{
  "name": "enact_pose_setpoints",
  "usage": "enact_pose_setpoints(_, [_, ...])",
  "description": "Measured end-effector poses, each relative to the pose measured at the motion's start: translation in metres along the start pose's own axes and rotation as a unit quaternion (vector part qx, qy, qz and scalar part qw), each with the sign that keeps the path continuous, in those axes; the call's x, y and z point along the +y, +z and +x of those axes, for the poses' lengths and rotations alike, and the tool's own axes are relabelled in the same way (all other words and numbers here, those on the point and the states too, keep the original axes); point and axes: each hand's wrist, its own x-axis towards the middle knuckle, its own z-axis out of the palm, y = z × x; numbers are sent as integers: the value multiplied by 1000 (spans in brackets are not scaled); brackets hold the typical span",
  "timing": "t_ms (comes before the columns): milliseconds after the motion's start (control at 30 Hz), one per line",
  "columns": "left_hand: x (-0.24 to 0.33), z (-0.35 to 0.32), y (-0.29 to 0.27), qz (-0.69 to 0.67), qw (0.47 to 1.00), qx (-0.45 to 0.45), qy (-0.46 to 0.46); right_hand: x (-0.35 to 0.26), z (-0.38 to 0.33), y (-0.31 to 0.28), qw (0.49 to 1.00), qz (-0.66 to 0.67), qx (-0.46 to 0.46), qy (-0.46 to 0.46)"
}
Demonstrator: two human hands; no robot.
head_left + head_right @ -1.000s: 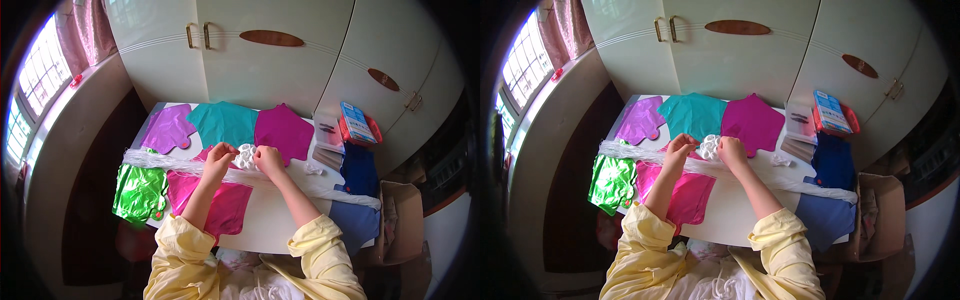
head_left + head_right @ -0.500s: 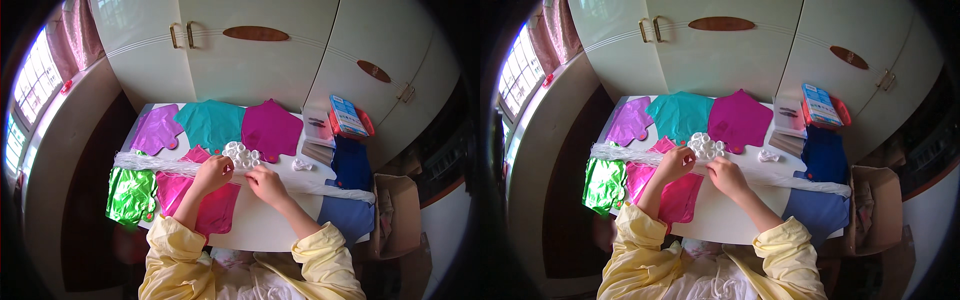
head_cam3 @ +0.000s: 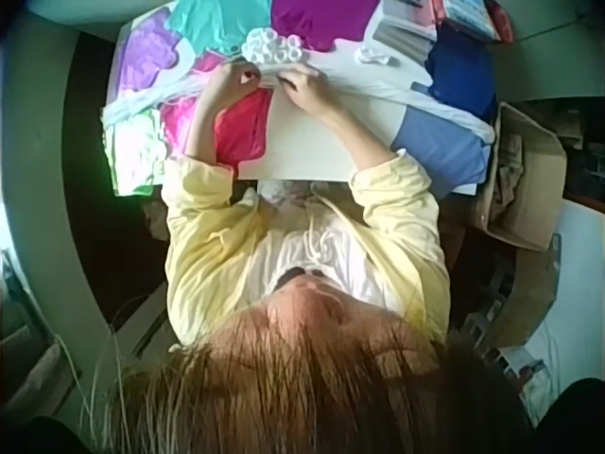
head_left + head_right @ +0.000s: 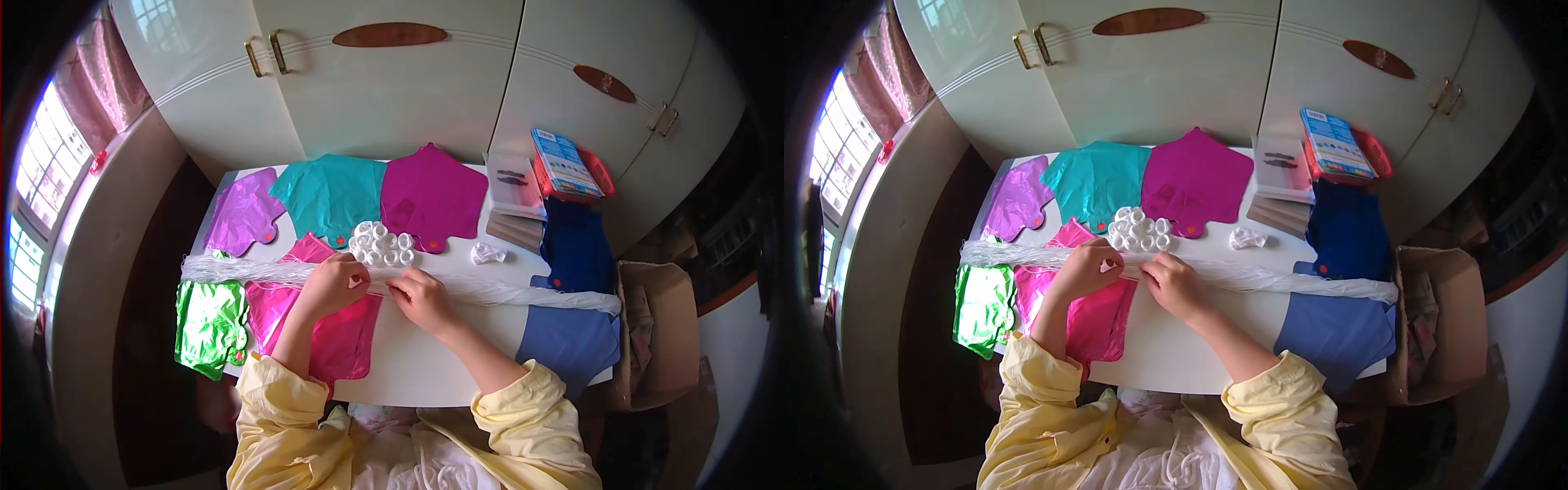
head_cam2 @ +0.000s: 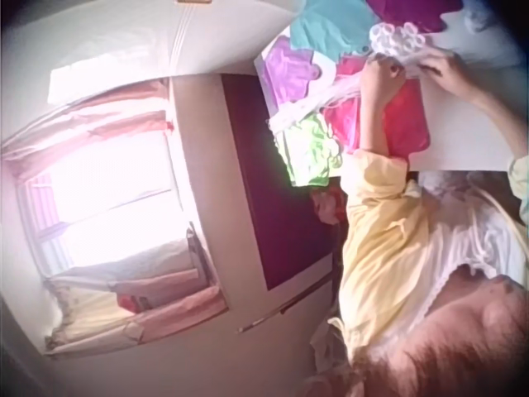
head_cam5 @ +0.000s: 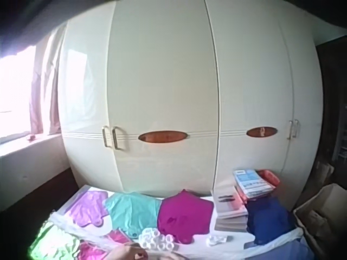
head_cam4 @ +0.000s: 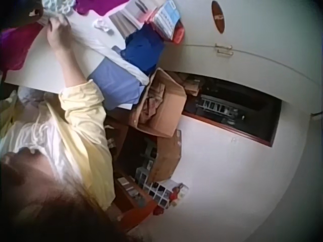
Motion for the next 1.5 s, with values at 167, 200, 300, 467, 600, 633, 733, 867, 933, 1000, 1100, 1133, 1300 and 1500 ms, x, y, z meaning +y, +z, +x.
enact_pose_setpoints(167, [8, 3, -3, -60, 998, -9, 2, -2, 2, -2, 1000, -4, 9, 16])
enact_pose_setpoints(200, [9, 3, -4, -66, 998, -16, -8, -2, 2, -2, 1000, -4, 12, 17])
enact_pose_setpoints(300, [9, 4, -4, -80, 996, -21, -23, 7, -3, 2, 1000, -25, -12, 0])
enact_pose_setpoints(467, [9, 3, 0, -53, 998, -16, 8, -4, 3, -1, 1000, -16, 5, -7])
enact_pose_setpoints(600, [13, 4, 2, -38, 999, -17, 29, 0, 2, 1, 999, -45, -10, -21])
enact_pose_setpoints(633, [13, 5, 3, -37, 999, -18, 33, -1, 2, 0, 999, -42, -7, -26])
enact_pose_setpoints(733, [12, 5, 6, -40, 998, -5, 56, -5, 4, -3, 999, -33, -5, -31])
enact_pose_setpoints(867, [6, 5, 9, 8, 997, 4, 78, -7, 5, -5, 1000, 9, 0, 1])
enact_pose_setpoints(933, [2, 5, 12, 60, 995, 13, 74, -9, 7, -7, 998, 59, 10, 28])
enact_pose_setpoints(1000, [2, 4, 11, 84, 994, 13, 64, -11, 9, -9, 991, 123, 17, 58])
enact_pose_setpoints(1100, [3, 3, 10, 117, 992, 3, 36, -8, 10, -14, 979, 199, 16, 37])
enact_pose_setpoints(1133, [3, 3, 10, 128, 991, -2, 24, -8, 10, -14, 959, 274, 16, 70])
enact_pose_setpoints(1300, [13, 5, 9, 130, 987, 73, 67, 4, 4, -16, 849, 503, -13, 162])
enact_pose_setpoints(1500, [18, 6, 10, -42, 990, 56, 122, 7, 4, -13, 873, 457, -14, 172])
